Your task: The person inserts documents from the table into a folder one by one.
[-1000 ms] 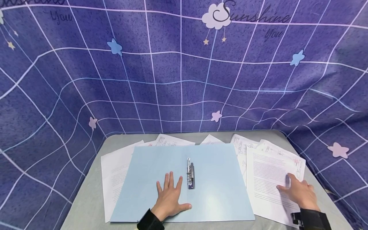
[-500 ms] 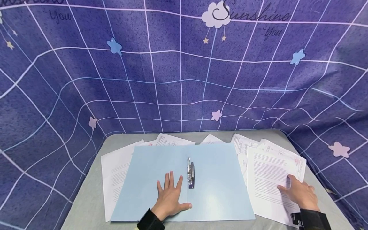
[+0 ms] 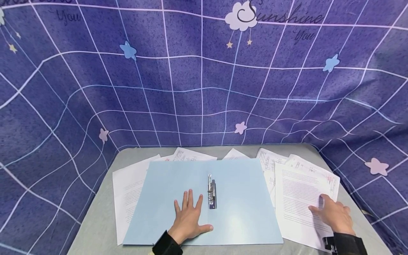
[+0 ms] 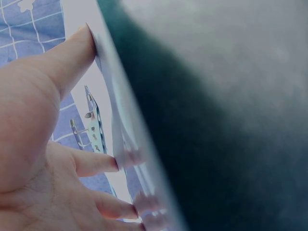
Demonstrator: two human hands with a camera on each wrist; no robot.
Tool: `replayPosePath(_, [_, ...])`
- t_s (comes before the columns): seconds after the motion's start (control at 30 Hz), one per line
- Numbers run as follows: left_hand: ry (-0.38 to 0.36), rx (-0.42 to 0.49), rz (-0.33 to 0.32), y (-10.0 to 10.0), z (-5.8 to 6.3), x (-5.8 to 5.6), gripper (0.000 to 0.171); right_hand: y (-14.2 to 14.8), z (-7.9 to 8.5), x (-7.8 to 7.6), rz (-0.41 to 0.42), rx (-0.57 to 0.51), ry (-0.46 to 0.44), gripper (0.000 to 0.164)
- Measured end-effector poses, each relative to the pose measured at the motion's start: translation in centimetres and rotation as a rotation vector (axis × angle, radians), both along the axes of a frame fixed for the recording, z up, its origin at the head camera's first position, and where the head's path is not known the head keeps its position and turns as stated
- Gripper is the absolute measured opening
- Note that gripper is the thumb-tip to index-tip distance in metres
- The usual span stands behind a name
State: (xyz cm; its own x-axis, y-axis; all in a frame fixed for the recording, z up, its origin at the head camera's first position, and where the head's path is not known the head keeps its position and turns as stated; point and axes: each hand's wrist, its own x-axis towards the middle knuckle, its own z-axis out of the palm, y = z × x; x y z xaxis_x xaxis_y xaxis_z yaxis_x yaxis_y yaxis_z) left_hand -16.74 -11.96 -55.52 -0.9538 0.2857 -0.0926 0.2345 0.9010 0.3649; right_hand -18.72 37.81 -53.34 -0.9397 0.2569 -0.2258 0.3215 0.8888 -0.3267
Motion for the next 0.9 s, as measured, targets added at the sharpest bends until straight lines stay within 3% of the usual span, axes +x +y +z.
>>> replayPosePath(0.13, [0.001,0.0,0.002,-0.03,0.0,-0.01,0.11,0.18,0.02,0.15,0.002,0.005,0.015,0.085])
replayPosePath(0.4, [-0.002,0.004,-0.001,-0.14,0.2,0.04,0.11,0.07,-0.19,0.31,-0.09,-0.023,0.01,0.087])
replayPosePath(0.9, [0.002,0.015,-0.004,-0.24,0.43,0.08,0.11,0.19,-0.14,0.39,-0.146,-0.03,0.131,0.09])
